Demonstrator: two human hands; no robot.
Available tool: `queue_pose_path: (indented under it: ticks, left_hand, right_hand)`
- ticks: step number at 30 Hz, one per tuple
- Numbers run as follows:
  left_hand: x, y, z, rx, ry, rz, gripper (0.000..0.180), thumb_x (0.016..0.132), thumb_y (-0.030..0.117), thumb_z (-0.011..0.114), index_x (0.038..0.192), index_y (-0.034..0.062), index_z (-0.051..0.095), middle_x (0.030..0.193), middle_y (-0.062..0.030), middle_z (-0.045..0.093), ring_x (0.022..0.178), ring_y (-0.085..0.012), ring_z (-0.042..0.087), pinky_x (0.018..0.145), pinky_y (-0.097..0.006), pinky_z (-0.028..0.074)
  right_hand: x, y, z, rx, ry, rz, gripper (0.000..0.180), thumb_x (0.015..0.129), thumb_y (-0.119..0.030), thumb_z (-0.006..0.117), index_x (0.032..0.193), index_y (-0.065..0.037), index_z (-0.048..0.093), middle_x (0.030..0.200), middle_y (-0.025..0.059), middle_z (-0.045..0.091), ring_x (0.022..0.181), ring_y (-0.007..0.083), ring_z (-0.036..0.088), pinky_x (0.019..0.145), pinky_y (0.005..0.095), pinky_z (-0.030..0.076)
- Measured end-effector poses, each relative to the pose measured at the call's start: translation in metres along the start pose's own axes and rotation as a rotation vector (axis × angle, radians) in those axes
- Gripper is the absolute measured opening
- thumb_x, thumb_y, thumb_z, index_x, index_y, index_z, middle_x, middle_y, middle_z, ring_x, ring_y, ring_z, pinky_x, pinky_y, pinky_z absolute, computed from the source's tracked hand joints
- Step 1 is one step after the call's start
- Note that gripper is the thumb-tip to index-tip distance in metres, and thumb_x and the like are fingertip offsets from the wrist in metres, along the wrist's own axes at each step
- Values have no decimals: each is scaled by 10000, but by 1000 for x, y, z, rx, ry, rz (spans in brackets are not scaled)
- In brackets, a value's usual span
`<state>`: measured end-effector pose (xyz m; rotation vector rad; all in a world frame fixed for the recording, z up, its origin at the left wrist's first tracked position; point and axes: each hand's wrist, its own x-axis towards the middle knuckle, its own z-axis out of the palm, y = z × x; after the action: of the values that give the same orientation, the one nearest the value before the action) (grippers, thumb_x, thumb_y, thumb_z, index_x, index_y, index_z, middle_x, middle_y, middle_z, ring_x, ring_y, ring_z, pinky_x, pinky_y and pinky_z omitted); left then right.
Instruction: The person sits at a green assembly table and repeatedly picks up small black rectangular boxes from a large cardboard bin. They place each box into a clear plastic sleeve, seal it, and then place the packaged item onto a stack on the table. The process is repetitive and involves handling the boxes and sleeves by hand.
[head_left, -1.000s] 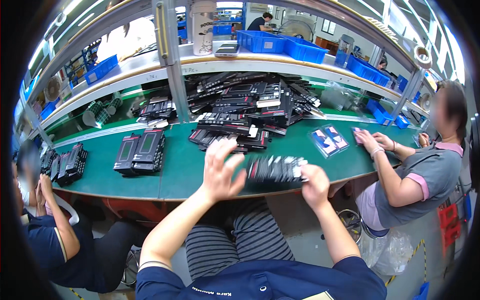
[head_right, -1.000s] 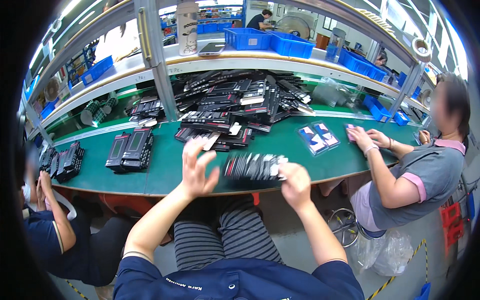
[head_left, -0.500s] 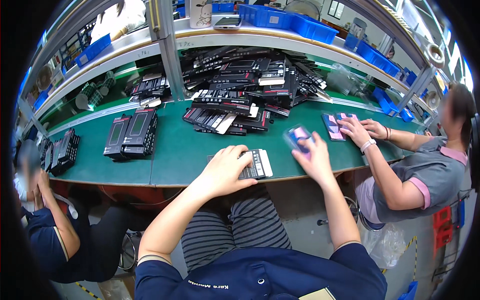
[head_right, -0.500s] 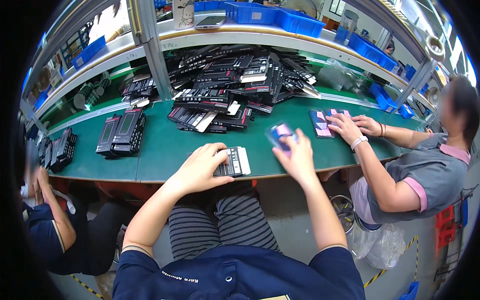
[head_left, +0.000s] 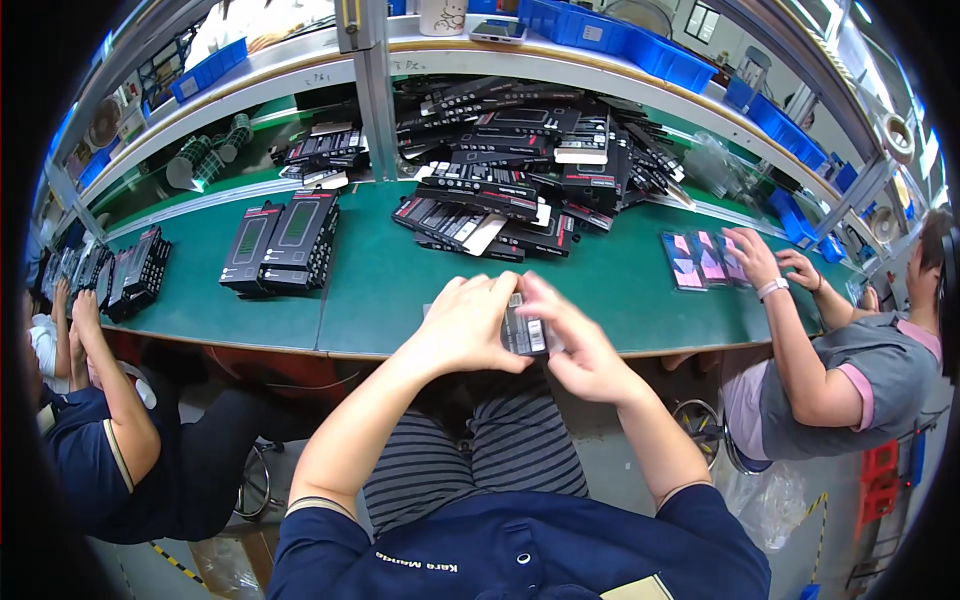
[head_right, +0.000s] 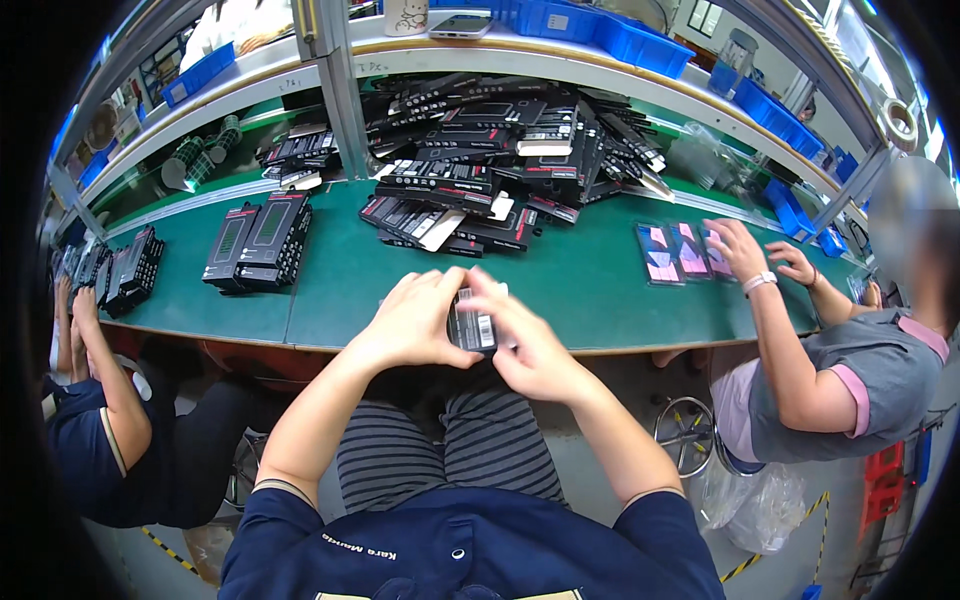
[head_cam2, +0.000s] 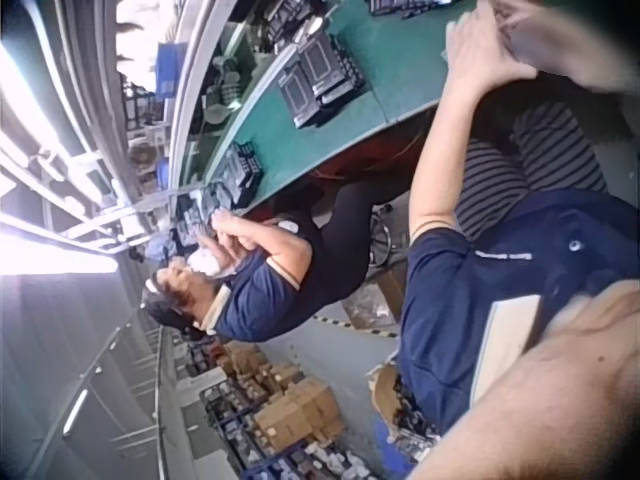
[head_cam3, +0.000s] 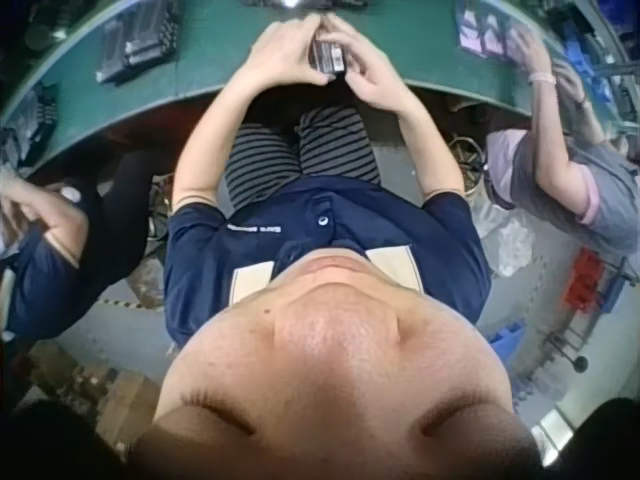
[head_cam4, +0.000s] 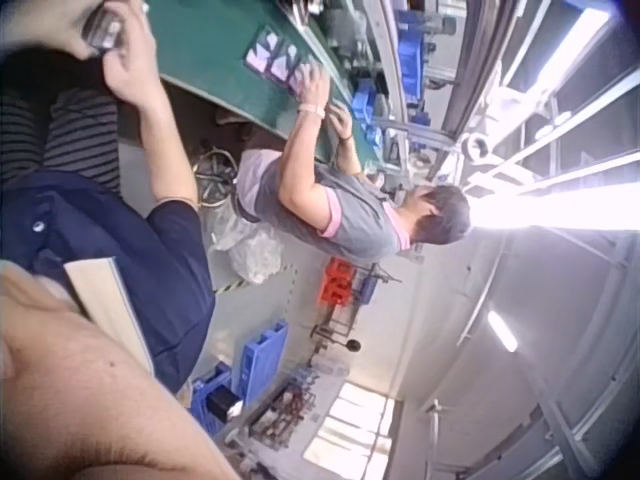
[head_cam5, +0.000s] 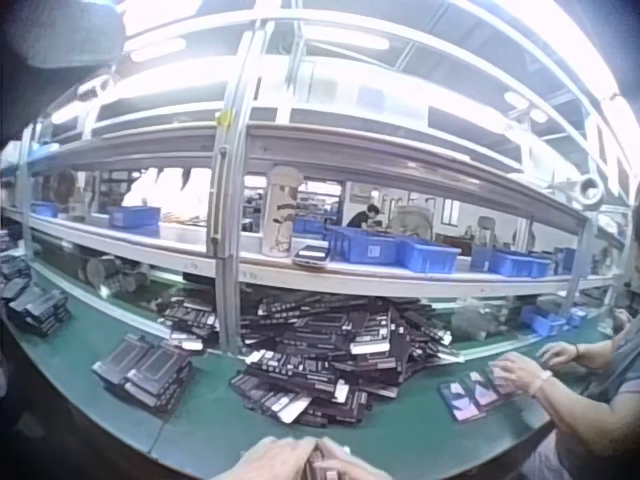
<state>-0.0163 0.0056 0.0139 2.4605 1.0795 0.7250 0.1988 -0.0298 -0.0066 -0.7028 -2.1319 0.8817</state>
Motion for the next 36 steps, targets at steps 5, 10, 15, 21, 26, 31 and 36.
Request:
queue_pose_path:
  ticks: [5,10,15,21,26,31,36]
  left_hand:
    - [4,11,18,-222,743,96,880,568,316,955,1247,75,448,1143,-146,603,993,-306,641,872,-382,521]
    - [-3,17,25,-849,820,-12,443,853,132,784,1102,71,423,1052,-96,597,947,-173,605,866,-307,498]
    - [-1,18,8,-1134,769,85,198,1002,29,533,1152,80,413,1085,-135,641,999,-159,624,887,-290,506]
    - [-4,15,11,-1094,766,67,156,981,0,559,1098,43,465,1043,-114,632,968,-156,621,871,-284,499]
    - [-13,1,13,-531,824,189,96,968,9,591,1018,30,512,1033,-127,630,956,-174,611,879,-282,479]
    - [-27,-9,-1,-669,882,45,251,978,127,614,1192,40,516,1270,-154,550,1157,-230,541,968,-340,443]
    - [-54,-11,-37,-1123,524,-405,831,875,11,651,1557,17,175,1475,-153,403,1302,-220,467,1061,-342,403]
  right_hand:
    - [39,-30,9,827,526,144,399,983,-45,498,1366,65,491,1345,163,568,1260,241,532,1108,365,369]
    - [64,-29,42,784,665,28,249,1003,-64,516,1208,47,604,1170,111,651,1102,189,606,994,300,450]
    - [66,-13,50,305,749,-224,131,1004,-46,535,1083,25,610,1100,107,644,1058,168,599,968,299,459]
    - [72,-20,55,649,835,-155,156,967,-7,597,1078,-27,490,1043,118,638,955,136,621,848,258,507]
    - [52,29,67,217,660,-282,515,841,72,724,1220,-75,409,1180,117,541,944,163,630,795,293,523]
    - [58,1,72,-297,719,-429,585,744,116,758,1178,-87,422,1043,174,636,907,304,672,774,360,526]
    - [71,-18,67,-395,210,-614,325,676,-170,836,684,-61,530,1065,116,681,1039,317,654,838,427,512]
